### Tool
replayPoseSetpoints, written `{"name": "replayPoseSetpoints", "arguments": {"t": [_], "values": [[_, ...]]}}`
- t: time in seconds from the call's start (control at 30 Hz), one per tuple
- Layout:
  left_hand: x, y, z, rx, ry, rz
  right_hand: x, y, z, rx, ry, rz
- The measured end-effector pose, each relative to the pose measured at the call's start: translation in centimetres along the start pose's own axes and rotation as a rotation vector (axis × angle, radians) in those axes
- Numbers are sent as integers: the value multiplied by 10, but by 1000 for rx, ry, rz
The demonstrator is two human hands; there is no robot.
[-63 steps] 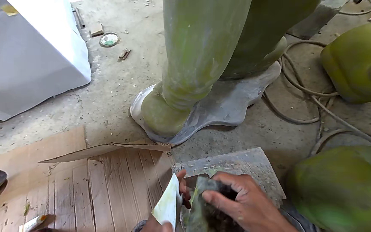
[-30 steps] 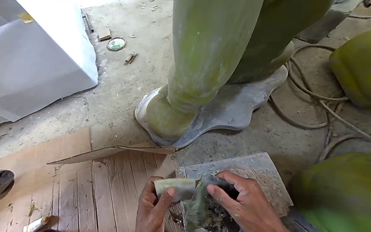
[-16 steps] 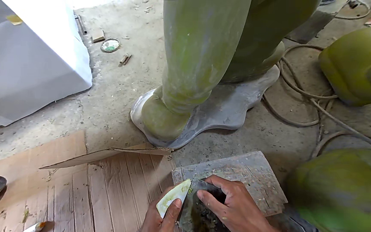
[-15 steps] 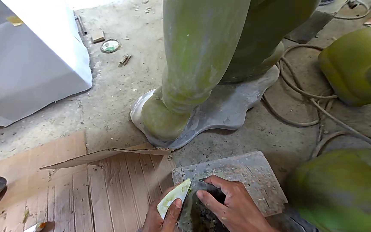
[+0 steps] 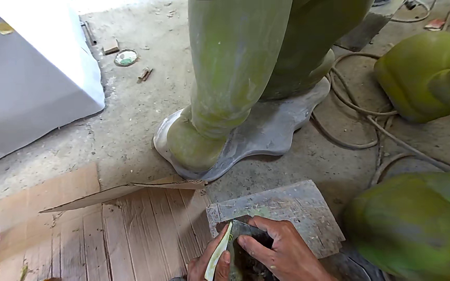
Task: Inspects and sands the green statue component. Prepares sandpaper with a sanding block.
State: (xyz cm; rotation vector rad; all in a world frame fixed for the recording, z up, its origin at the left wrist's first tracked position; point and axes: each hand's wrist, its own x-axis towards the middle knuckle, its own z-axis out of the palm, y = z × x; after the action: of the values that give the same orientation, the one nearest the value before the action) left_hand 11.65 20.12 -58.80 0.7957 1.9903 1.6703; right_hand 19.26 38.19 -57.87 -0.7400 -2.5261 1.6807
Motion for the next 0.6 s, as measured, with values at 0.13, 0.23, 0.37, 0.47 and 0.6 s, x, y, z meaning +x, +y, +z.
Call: {"name": "replayPoseSetpoints", "arguments": {"t": [0.13, 0.23, 0.37, 0.47, 0.6], "values": [[-2, -1, -2, 0, -24, -15, 0, 4, 0, -10, -15, -30], [-3, -1, -3, 2, -45, -43, 0, 6, 0, -28, -8, -68], [-5, -1, -6, 50, -112, -120, -1, 8, 0, -106, -17, -162], [-4, -1, -11, -19, -181, -177, 0, 6, -1, -135, -51, -199], [3, 3, -10, -217, -86, -127, 6, 1, -7, -84, 4, -224]]}}
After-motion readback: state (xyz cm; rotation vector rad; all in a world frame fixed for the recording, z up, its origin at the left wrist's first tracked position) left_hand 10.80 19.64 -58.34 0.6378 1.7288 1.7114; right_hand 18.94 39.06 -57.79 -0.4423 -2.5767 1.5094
